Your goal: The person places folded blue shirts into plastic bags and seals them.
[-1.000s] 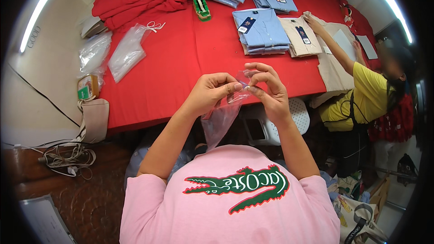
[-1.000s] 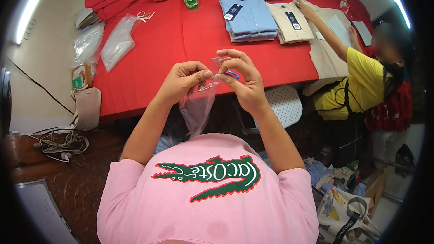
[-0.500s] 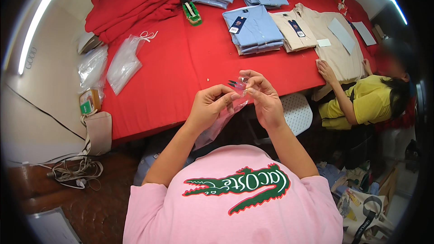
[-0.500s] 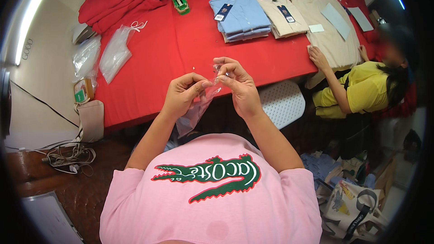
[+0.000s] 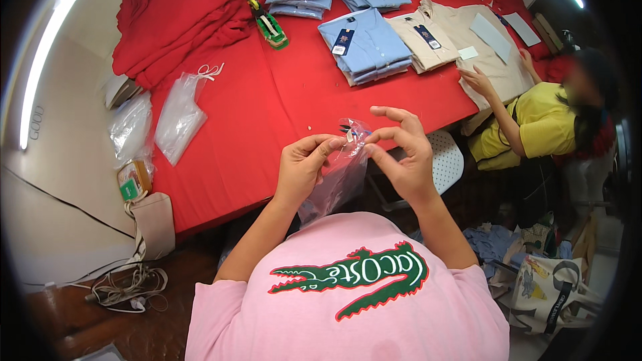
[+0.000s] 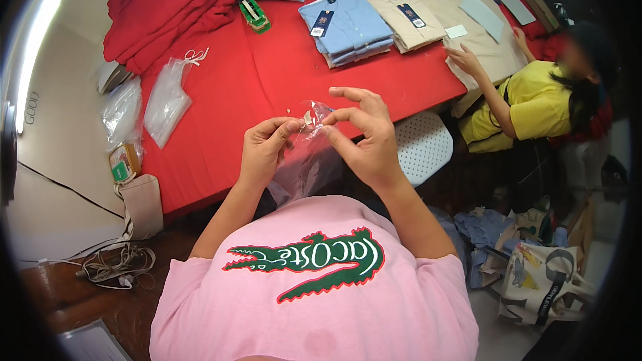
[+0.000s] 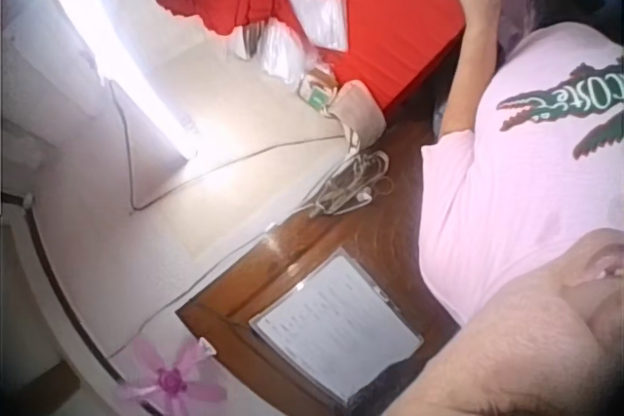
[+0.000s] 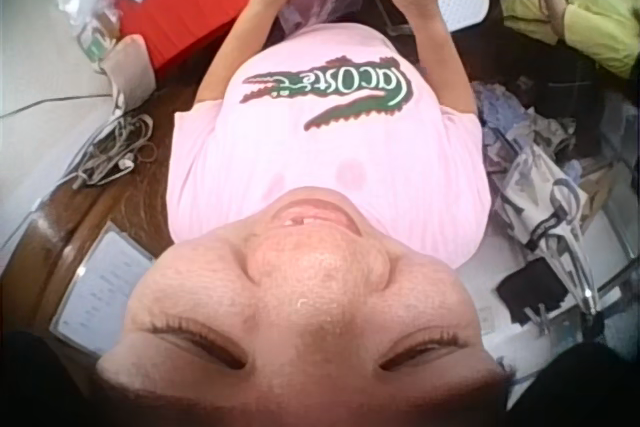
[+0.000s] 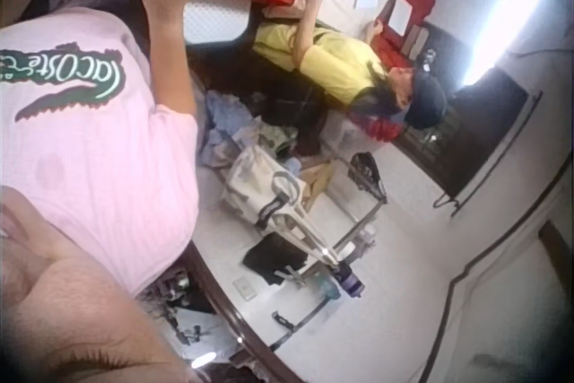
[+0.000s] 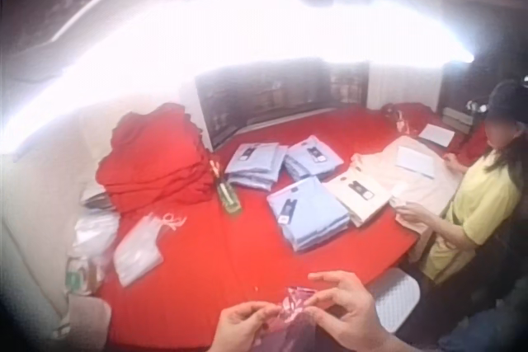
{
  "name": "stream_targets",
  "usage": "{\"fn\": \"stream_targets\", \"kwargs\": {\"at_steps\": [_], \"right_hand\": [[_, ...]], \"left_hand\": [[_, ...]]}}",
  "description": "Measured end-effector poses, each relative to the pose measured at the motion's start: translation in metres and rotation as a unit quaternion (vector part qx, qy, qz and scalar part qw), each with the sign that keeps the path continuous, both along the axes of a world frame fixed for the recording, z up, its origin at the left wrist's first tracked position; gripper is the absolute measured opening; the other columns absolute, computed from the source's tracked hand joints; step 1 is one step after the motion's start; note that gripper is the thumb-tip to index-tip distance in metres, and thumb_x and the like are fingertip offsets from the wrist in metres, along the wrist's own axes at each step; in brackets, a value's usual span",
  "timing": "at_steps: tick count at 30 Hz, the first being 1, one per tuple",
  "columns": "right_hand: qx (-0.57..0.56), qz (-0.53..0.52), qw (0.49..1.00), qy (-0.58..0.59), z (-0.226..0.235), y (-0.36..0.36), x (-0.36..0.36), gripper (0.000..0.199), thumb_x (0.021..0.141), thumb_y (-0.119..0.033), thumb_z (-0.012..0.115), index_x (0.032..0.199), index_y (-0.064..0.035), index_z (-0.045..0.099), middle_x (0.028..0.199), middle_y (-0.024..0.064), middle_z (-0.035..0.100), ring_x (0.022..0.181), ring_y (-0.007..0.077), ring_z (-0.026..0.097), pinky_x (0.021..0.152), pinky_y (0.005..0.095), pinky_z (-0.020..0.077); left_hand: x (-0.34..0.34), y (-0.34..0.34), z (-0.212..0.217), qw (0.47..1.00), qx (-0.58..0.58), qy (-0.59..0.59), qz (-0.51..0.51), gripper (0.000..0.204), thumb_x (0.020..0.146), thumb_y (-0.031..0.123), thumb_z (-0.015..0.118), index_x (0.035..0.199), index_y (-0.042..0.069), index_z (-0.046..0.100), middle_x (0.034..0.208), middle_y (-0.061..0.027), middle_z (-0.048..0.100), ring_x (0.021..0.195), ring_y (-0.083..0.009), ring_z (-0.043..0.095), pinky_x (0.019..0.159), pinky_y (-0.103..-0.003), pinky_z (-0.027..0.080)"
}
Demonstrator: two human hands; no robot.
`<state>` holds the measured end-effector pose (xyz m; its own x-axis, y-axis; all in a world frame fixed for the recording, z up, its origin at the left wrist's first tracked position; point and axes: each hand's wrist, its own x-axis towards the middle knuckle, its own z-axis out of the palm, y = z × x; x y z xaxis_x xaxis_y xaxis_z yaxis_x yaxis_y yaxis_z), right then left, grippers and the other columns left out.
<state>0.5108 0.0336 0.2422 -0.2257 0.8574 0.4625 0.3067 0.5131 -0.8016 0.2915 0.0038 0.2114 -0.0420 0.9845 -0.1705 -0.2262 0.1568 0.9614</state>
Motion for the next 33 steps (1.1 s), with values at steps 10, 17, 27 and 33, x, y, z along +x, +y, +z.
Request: {"fn": "stream_targets", "kwargs": {"at_steps": [10, 17, 27, 33], "right_hand": [[0.095, -0.069, 0.988, -0.098, 0.007, -0.016, -0.064, 0.017, 0.079, -0.005, 0.086, 0.094, -0.0094, 0.08, 0.13, 0.0081, 0.074, 0.129, 0.0306, 0.062, 0.112, 0.0455, 0.0438], [0.178, -0.118, 0.966, -0.146, 0.0, -0.023, -0.107, 0.016, 0.079, -0.007, 0.084, 0.093, -0.0123, 0.081, 0.12, 0.0047, 0.077, 0.117, 0.0277, 0.068, 0.109, 0.046, 0.0438], [0.172, -0.199, 0.957, -0.123, -0.01, -0.056, -0.115, 0.007, 0.08, -0.01, 0.079, 0.079, -0.0114, 0.073, 0.1, 0.0011, 0.075, 0.104, 0.0207, 0.07, 0.107, 0.0503, 0.0453], [0.14, -0.313, 0.919, -0.195, -0.049, -0.102, -0.076, 0.01, 0.08, -0.011, 0.079, 0.085, -0.0103, 0.072, 0.099, 0.0013, 0.071, 0.099, 0.0203, 0.069, 0.11, 0.0499, 0.0453]], "left_hand": [[-0.049, 0.0, -0.004, 0.997, 0.038, 0.001, -0.06, 0.024, 0.105, 0.024, 0.074, 0.117, 0.005, 0.083, 0.1, -0.0016, 0.082, 0.057, -0.0007, 0.054, 0.049, -0.019, 0.043], [-0.086, -0.007, -0.006, 0.996, 0.024, -0.032, -0.083, 0.026, 0.105, 0.022, 0.073, 0.118, 0.002, 0.082, 0.103, -0.0045, 0.082, 0.068, -0.0036, 0.061, 0.057, -0.021, 0.05], [-0.089, -0.005, -0.006, 0.983, 0.027, 0.091, -0.159, 0.03, 0.105, 0.022, 0.069, 0.116, -0.003, 0.081, 0.091, -0.004, 0.078, 0.064, -0.0062, 0.054, 0.055, -0.024, 0.041], [-0.043, 0.006, -0.041, 0.954, -0.004, 0.034, -0.296, 0.018, 0.099, 0.013, 0.078, 0.109, -0.002, 0.082, 0.085, -0.0001, 0.075, 0.062, -0.0028, 0.051, 0.053, -0.021, 0.038]]}}
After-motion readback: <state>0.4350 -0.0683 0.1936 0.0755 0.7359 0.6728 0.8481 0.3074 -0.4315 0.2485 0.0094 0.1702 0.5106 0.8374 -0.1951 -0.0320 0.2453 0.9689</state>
